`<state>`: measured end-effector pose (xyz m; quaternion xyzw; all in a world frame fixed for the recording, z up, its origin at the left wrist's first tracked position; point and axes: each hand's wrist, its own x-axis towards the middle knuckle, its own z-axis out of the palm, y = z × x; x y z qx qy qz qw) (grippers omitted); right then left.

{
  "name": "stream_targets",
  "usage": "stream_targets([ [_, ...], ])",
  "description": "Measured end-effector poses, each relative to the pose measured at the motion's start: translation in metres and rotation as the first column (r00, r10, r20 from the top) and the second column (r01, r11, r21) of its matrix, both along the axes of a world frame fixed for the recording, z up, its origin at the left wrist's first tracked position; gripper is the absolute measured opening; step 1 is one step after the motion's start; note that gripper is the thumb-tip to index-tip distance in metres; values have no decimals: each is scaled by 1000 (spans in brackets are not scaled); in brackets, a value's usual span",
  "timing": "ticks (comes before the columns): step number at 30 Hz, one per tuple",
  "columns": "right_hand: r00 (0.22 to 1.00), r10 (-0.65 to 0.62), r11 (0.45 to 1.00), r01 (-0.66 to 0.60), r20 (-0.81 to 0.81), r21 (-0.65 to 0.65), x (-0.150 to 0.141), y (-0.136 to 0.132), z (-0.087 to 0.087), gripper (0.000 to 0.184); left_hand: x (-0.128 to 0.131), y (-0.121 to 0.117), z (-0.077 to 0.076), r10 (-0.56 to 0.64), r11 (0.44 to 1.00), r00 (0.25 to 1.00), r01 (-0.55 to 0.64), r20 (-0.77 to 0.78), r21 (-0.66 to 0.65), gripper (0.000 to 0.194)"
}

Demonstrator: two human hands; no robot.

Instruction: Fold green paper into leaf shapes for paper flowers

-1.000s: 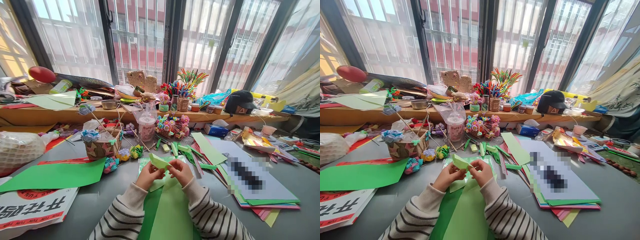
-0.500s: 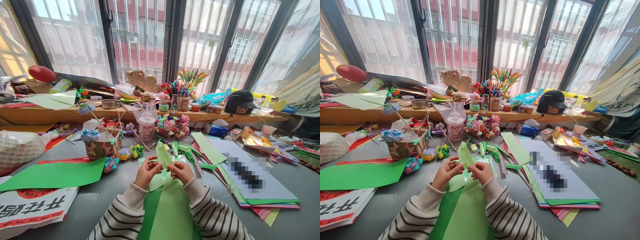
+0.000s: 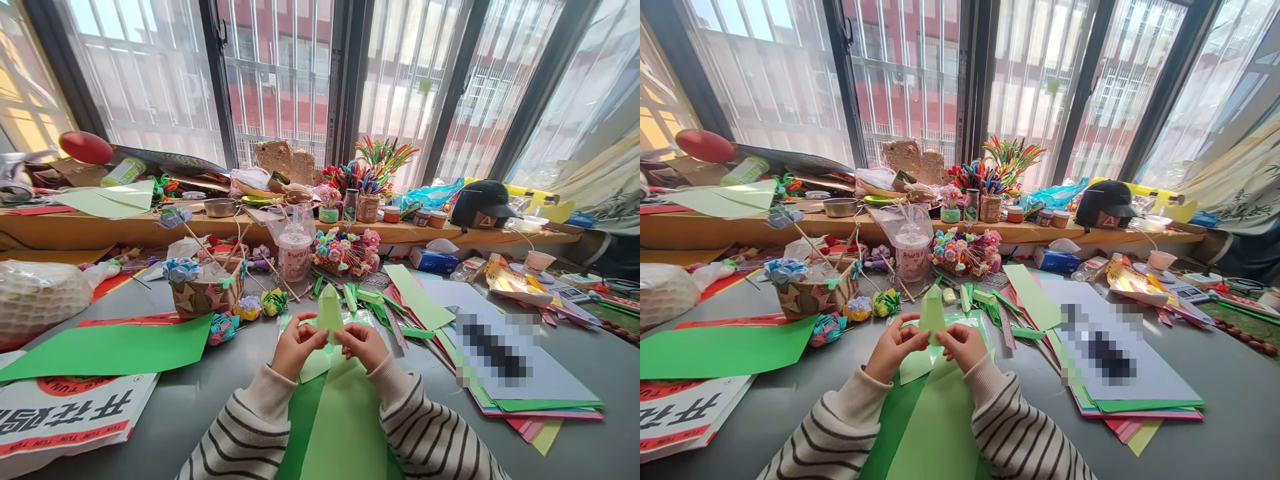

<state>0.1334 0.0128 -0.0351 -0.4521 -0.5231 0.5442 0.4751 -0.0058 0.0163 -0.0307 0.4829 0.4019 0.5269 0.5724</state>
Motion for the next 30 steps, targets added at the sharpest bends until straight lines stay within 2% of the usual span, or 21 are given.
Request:
stream_targets([
  [9,996,-38,995,29,86,99,2,0,0,27,4,-2,2,35,998,999,-32,39,-58,44],
  [11,989,-80,980,56,122,189,7,-1,5,25,3,-2,2,63,994,997,-58,55,-89,46],
  [13,978,-119,943,57,172,327,12,-2,10,23,2,-2,2,83,991,995,-76,64,-106,48],
  [16,945,-70,855,-108,319,507,18,-3,16,28,2,-2,2,95,991,994,-89,52,-100,49],
  [19,900,-10,796,-257,437,547,20,-2,15,24,3,-3,3,83,993,996,-79,39,-85,48],
  [24,913,-20,824,-215,406,524,18,1,10,12,4,-4,2,33,997,999,-31,30,-74,50],
  [30,936,-45,898,-115,348,424,13,1,8,15,5,-3,-1,39,995,998,-34,51,-89,53],
])
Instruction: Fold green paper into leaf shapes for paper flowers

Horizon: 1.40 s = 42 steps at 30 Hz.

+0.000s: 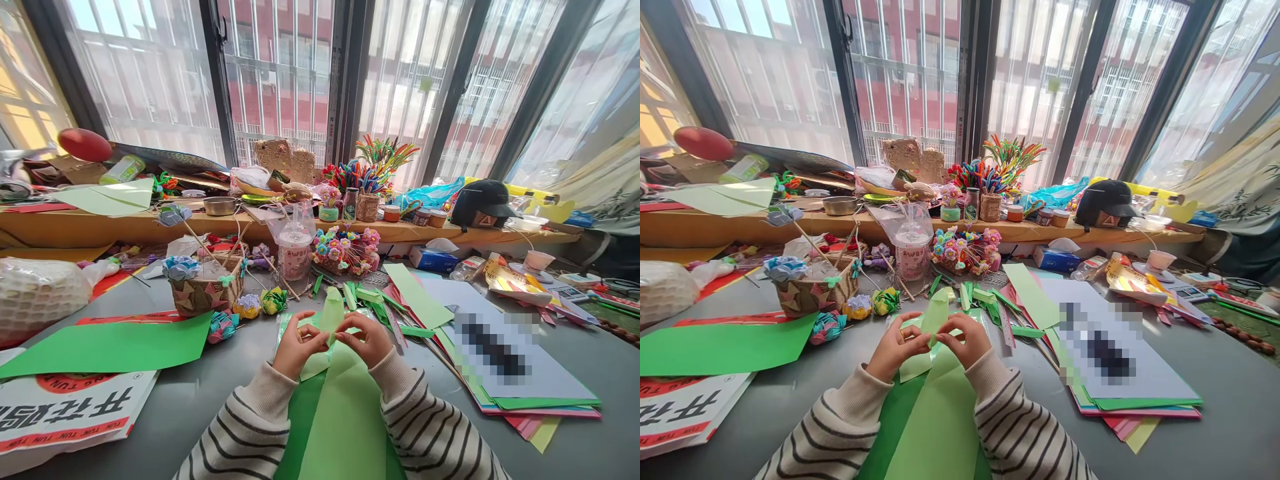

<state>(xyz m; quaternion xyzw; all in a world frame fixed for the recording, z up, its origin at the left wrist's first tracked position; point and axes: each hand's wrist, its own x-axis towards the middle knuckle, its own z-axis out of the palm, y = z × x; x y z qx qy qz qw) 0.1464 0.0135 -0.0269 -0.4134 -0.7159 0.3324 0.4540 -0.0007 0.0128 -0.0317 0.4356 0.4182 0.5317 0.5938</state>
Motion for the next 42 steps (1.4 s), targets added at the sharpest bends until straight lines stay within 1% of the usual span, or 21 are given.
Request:
stream_targets([
  [2,1000,-10,999,9,-27,-38,-2,0,-1,14,1,0,-1,9,1000,1000,-8,12,-6,55],
  [6,994,-37,995,28,-102,-95,-6,-1,-4,13,1,1,-3,-10,1000,1000,11,29,-27,56],
  [10,989,-65,993,50,-136,-105,-7,-2,-6,16,0,1,-3,-21,998,999,23,36,-57,57],
  [12,987,-72,993,57,-145,-105,-8,-2,-6,16,0,1,-2,-48,997,998,50,36,-65,57],
  [16,989,-88,994,79,-116,-82,-8,-3,-5,13,1,0,-2,-86,994,996,87,21,-64,54],
  [22,992,-120,993,120,-33,3,-10,-6,-5,9,2,0,-2,-81,995,996,79,-31,-63,57],
  [28,988,-153,987,150,35,58,-11,-8,-5,9,1,-2,1,-137,987,989,132,-58,-86,57],
  [36,986,-162,985,160,33,60,-16,-8,-6,8,-1,1,-2,-160,984,985,155,-58,-84,56],
  [42,987,-158,987,157,25,38,-16,-9,-5,8,-1,0,-2,-146,987,988,143,-47,-74,55],
])
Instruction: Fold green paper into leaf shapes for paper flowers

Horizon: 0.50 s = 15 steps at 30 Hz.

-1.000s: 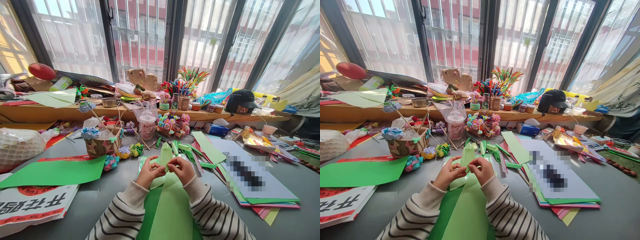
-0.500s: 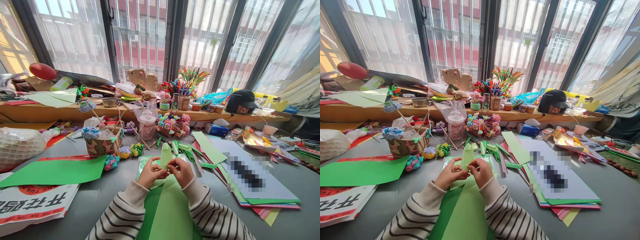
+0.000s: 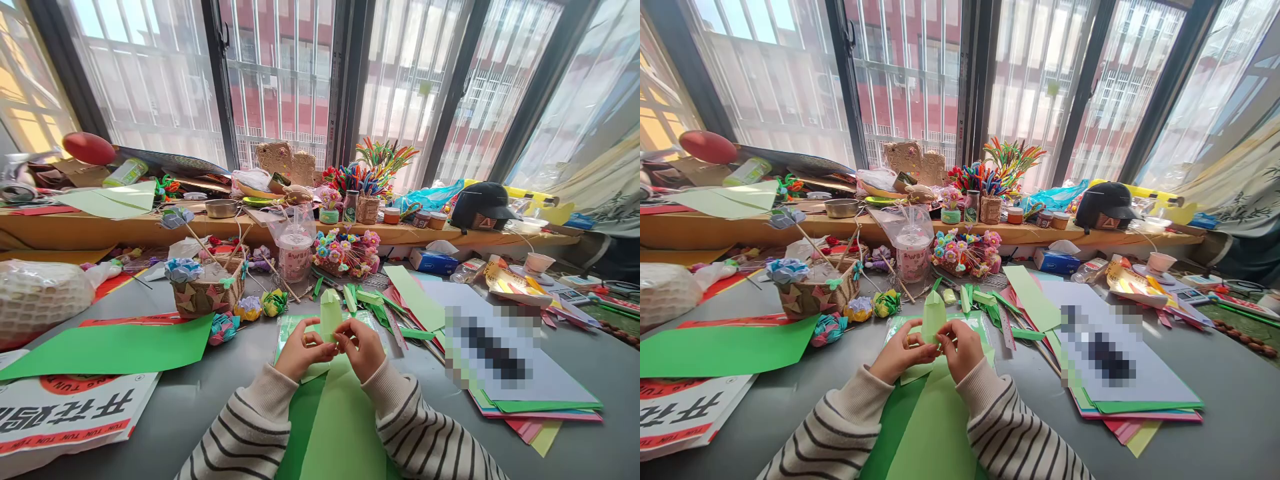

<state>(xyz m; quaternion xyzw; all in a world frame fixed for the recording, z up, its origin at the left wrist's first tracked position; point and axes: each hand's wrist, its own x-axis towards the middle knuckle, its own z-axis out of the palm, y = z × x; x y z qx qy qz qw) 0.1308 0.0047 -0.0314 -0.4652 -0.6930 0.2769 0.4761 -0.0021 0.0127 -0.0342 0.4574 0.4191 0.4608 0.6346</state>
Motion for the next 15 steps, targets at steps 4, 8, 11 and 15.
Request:
stream_targets([
  [4,998,16,1000,-17,-60,-12,1,1,-2,8,0,-1,1,4,1000,999,-3,33,-10,55],
  [8,983,-7,997,-7,-186,-73,1,4,-7,28,-1,-1,3,4,1000,998,-3,56,-23,54],
  [11,987,35,987,-59,-155,-151,1,7,-9,20,-1,1,3,7,1000,999,-6,45,-25,55],
  [15,992,4,985,-26,-130,-170,-1,6,-9,20,0,1,3,-6,1000,999,7,47,-22,55],
])
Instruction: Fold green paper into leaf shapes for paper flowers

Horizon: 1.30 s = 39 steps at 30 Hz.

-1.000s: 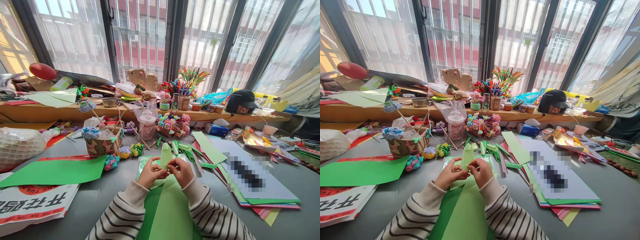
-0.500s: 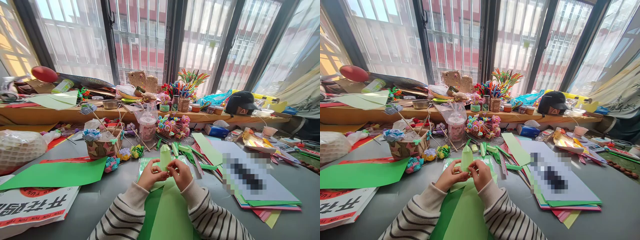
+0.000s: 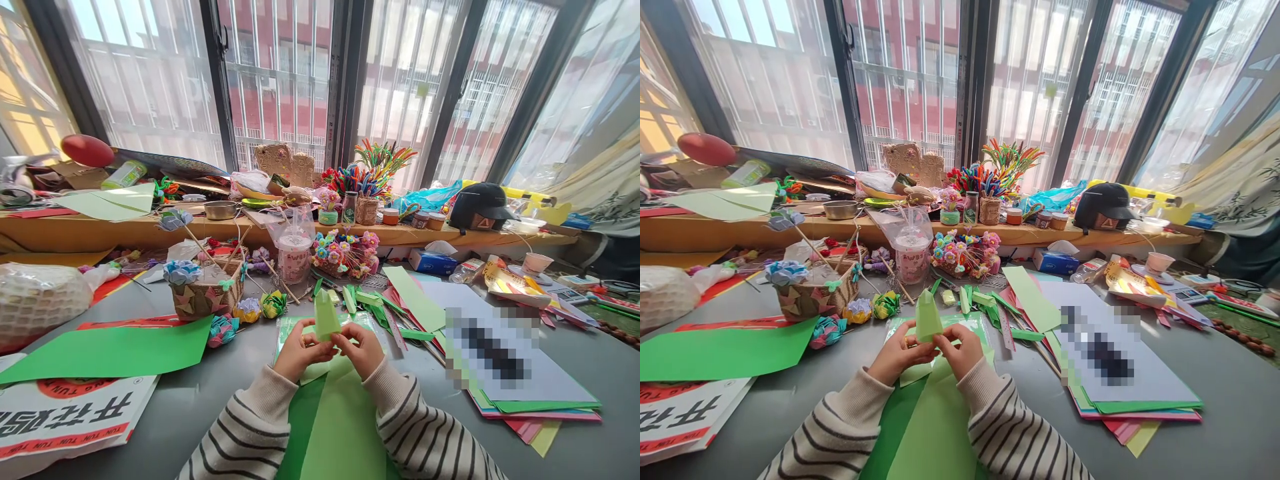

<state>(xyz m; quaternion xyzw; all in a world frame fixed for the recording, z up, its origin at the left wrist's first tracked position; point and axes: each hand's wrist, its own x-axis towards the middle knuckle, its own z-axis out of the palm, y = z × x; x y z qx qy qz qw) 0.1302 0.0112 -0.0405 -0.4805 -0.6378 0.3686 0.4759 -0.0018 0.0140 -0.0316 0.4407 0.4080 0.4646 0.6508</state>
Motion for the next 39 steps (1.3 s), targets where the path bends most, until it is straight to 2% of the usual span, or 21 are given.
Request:
stream_targets([
  [10,990,-142,984,141,-4,111,-7,-6,0,21,2,-1,-1,-11,1000,999,11,-31,19,51],
  [15,988,-152,979,152,-10,137,-9,-5,-6,21,2,-1,0,-22,1000,999,22,-30,22,48],
  [20,991,-132,982,130,2,136,-9,-4,-3,24,2,-2,-1,-32,999,999,32,-6,33,46],
  [29,972,-197,956,162,129,245,-8,-3,-4,28,2,-3,1,-23,999,999,24,-37,40,43],
  [35,933,-263,913,157,248,377,-6,-2,-5,27,3,0,-2,53,998,997,-51,-61,39,49],
  [39,925,-267,905,144,271,401,-3,-2,-4,26,2,3,-4,151,987,989,-150,-6,57,53],
])
